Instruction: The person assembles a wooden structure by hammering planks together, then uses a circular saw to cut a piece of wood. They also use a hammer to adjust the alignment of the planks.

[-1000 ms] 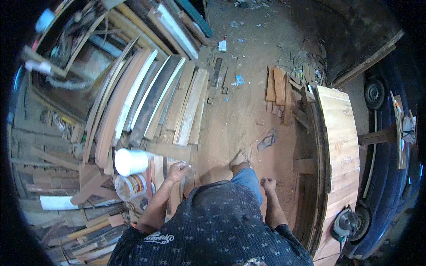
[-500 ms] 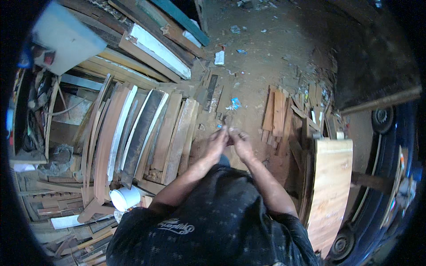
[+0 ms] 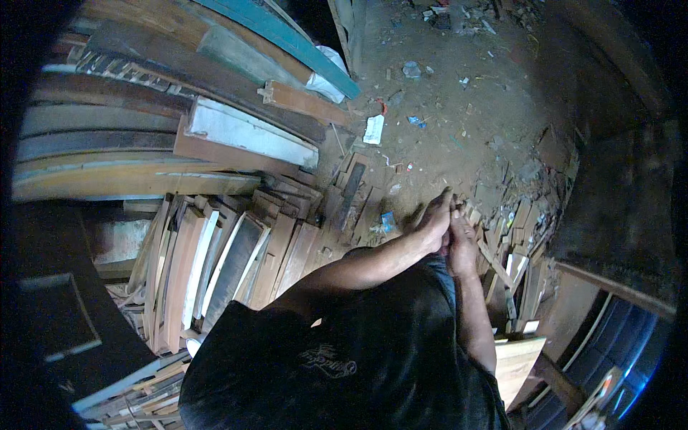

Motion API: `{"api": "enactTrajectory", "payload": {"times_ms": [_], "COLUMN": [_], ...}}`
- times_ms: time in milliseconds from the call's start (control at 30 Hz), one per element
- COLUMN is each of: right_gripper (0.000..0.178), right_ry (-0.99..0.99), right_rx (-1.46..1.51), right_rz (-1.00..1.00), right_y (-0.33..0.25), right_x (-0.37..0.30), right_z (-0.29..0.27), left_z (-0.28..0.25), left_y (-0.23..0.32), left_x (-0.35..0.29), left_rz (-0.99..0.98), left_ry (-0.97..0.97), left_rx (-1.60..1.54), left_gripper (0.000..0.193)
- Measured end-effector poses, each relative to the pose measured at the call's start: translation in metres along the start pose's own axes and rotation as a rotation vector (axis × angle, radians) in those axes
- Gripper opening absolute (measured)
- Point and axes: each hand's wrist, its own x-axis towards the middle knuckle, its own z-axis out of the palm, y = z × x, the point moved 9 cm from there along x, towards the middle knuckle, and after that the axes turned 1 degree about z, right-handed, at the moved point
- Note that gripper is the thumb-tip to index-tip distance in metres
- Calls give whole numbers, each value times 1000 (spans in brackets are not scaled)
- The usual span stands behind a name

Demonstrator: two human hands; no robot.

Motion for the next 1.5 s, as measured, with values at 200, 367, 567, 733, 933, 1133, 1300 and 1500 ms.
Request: {"api": "enactTrajectory", "payload": {"times_ms": [200,367,567,733,933,1133,1300,1500], "right_gripper": [42,47,46,27,26,39,47,42], "right_ry": [36,-107,-33,124,223,487,557,288], "right_rx": [18,-262,-177,-226,-21,82,8,183], "right_rz": [3,115,51,-471,-358,-259,-309,-150], "right_y": [-101,-223,-333,-425,-561,-691,-802,-906], "right_x": [161,300,439,578,760,903,1027,1182], "right_z": [-74,-103,-174,-241,-332,-423,-482,-535], "left_z": [145,232,379,500,655,824,952,1076], "left_y": [97,170,256,326,410,460,520,595], "left_x": [121,250,353,440,568,714,831,937], "left_rz": [39,107,165,391,297,203,543,276], "left_ry": [-127,-412,-441,-429,-305,-361,-579,-285], "left_rx": [173,108,58,271,501,541,761,554], "left_gripper": [41,32,37,33,43,62,56,53]}}
